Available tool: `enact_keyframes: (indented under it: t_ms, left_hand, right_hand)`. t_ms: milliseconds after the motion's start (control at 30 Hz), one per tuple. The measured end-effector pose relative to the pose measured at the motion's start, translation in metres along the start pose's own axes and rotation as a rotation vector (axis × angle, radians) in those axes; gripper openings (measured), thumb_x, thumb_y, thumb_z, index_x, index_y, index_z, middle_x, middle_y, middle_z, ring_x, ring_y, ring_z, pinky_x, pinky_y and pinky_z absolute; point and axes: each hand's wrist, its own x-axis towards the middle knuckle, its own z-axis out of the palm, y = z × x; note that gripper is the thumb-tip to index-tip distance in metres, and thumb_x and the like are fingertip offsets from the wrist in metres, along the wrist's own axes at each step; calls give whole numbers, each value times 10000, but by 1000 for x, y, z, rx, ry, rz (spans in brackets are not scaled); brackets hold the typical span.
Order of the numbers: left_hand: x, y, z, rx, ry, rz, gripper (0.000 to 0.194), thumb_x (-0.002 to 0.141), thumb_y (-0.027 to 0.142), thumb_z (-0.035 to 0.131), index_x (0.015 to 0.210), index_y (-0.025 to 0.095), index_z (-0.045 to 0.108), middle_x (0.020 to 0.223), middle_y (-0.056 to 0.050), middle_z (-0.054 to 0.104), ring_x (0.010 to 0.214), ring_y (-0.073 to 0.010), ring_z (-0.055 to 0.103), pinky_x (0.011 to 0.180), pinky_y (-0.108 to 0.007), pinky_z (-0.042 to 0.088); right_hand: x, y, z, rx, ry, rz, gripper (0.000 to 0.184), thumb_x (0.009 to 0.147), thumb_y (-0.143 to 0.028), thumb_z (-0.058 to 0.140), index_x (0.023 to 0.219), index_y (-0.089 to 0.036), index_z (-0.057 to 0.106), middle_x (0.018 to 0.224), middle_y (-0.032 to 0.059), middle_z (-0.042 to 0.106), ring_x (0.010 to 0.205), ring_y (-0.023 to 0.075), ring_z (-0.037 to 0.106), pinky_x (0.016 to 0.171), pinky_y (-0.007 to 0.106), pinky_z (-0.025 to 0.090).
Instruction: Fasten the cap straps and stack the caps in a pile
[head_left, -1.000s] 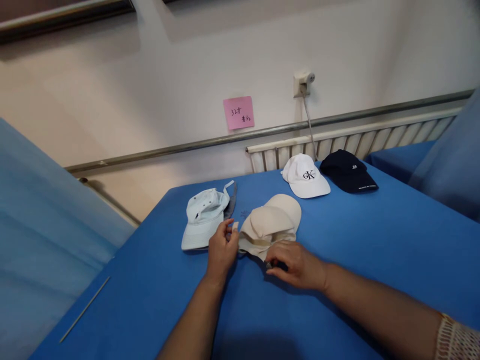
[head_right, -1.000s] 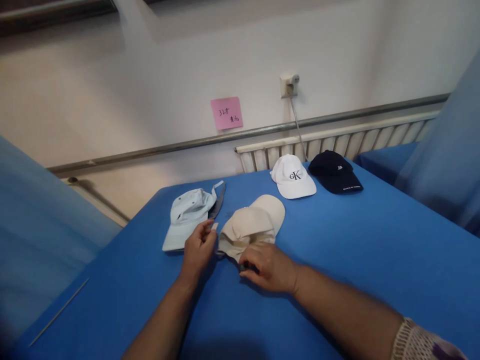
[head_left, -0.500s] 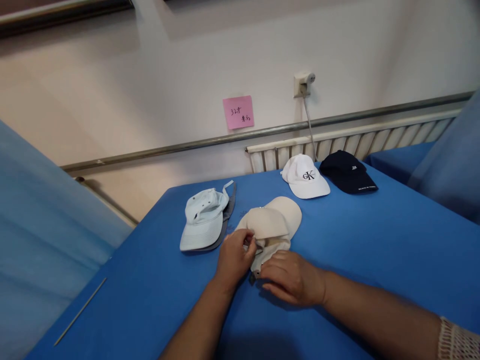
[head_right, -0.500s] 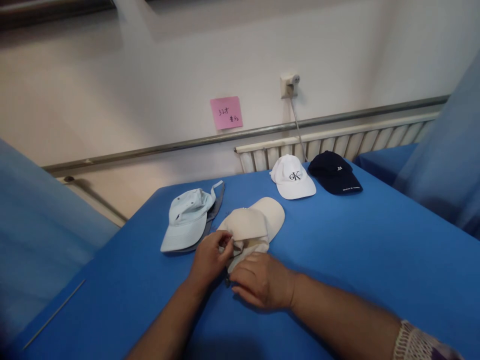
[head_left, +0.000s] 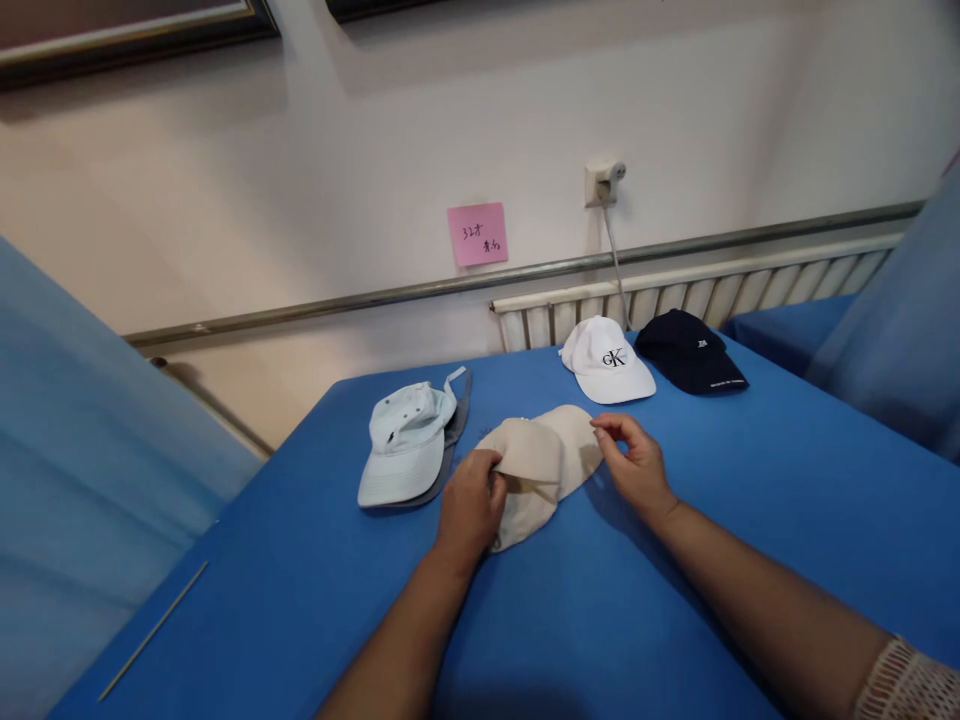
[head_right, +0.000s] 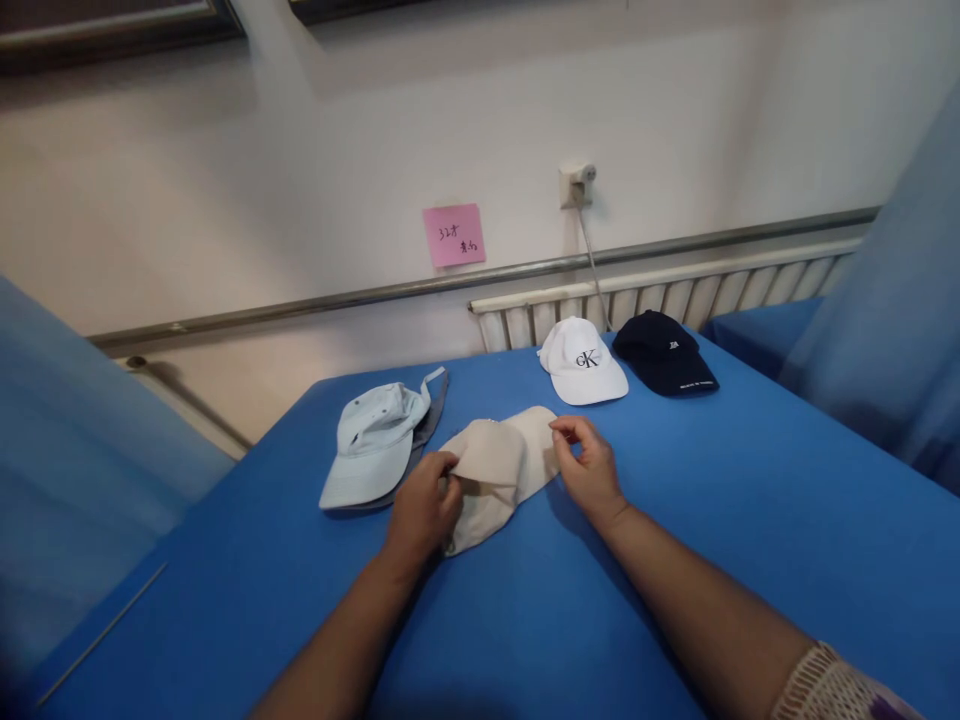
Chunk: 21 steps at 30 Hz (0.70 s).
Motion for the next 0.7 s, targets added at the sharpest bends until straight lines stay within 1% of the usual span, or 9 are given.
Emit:
enact_keyframes:
  t_ms: [100, 200, 267, 333, 400, 467, 533, 633, 700]
  left_hand:
    - [7, 2, -20, -133, -74, 119, 221, 833, 91, 443, 963, 196, 589, 989, -55, 645, 942, -189, 608, 850, -330, 482]
    - [20, 7, -34, -266, -197, 252, 210, 861, 105, 443, 951, 203, 605, 1022, -58, 658, 985, -180, 610, 886, -330, 480]
    - [32, 10, -34, -297, -215, 289, 186, 872, 129, 466, 935, 206, 623, 1053, -67, 667, 1016, -189, 612, 918, -351, 475]
    - [42, 11, -25, -283, -179, 289, 211, 875, 127, 457, 937, 208, 641, 1114, -72, 662, 1063, -194, 602, 956, -371, 459]
    - [46, 9, -11, -263, -98, 220, 274, 876, 116, 424, 1012, 204, 646, 1176, -81, 645, 1107, -195, 589, 981, -382, 447]
    - [44, 5, 1, -263, -4, 59, 316, 877, 138, 422, 1115, 192, 622, 1153, -90, 659, 1049, -196, 618, 949, -385, 471]
    - [35, 0, 9, -278, 32, -123, 291, 870, 195, 468, 1113, 177, 628, 1076, -91, 690, 931, -202, 655, 873, -377, 506]
    - [19, -6, 9, -357, -95, -272, 226, 835, 275, 545, 989, 175, 677, 957, -80, 724, 835, -219, 672, 787, -362, 527]
    - [13, -7, 4, -417, -250, -240, 212, 800, 275, 586, 961, 193, 697, 937, -70, 732, 849, -231, 674, 788, -360, 529]
  right_hand:
    - [12, 8, -12, -8, 54, 84, 194, 841, -338, 572, 945, -195, 650, 919, 54, 671, 809, 182, 610, 769, 331, 486]
    - [20, 16, -20, 6, 16, 229, 261, 797, -414, 604, 914, -189, 663, 861, 53, 687, 767, 189, 615, 723, 326, 485]
    - [20, 22, -20, 25, -51, 354, 295, 765, -455, 616, 866, -183, 671, 809, 50, 695, 745, 196, 624, 704, 325, 486]
    - [17, 26, -15, 37, -135, 453, 314, 756, -477, 606, 814, -176, 674, 779, 53, 702, 746, 207, 637, 702, 330, 490]
    - [10, 28, -8, 36, -200, 497, 324, 767, -480, 585, 787, -171, 678, 768, 61, 710, 750, 218, 648, 710, 344, 495]
    - [4, 29, -1, 33, -226, 491, 315, 770, -471, 593, 795, -172, 686, 792, 64, 720, 778, 227, 653, 744, 361, 499]
    - [-2, 30, 5, 26, -240, 472, 299, 761, -454, 619, 845, -175, 689, 839, 64, 728, 816, 231, 657, 780, 376, 501]
    - [-8, 34, 10, 3, -274, 453, 307, 756, -419, 644, 935, -172, 674, 921, 72, 729, 865, 231, 666, 823, 398, 508]
    - [-10, 38, 12, 2, -297, 442, 312, 754, -393, 651, 971, -169, 662, 966, 81, 724, 885, 225, 670, 840, 406, 513]
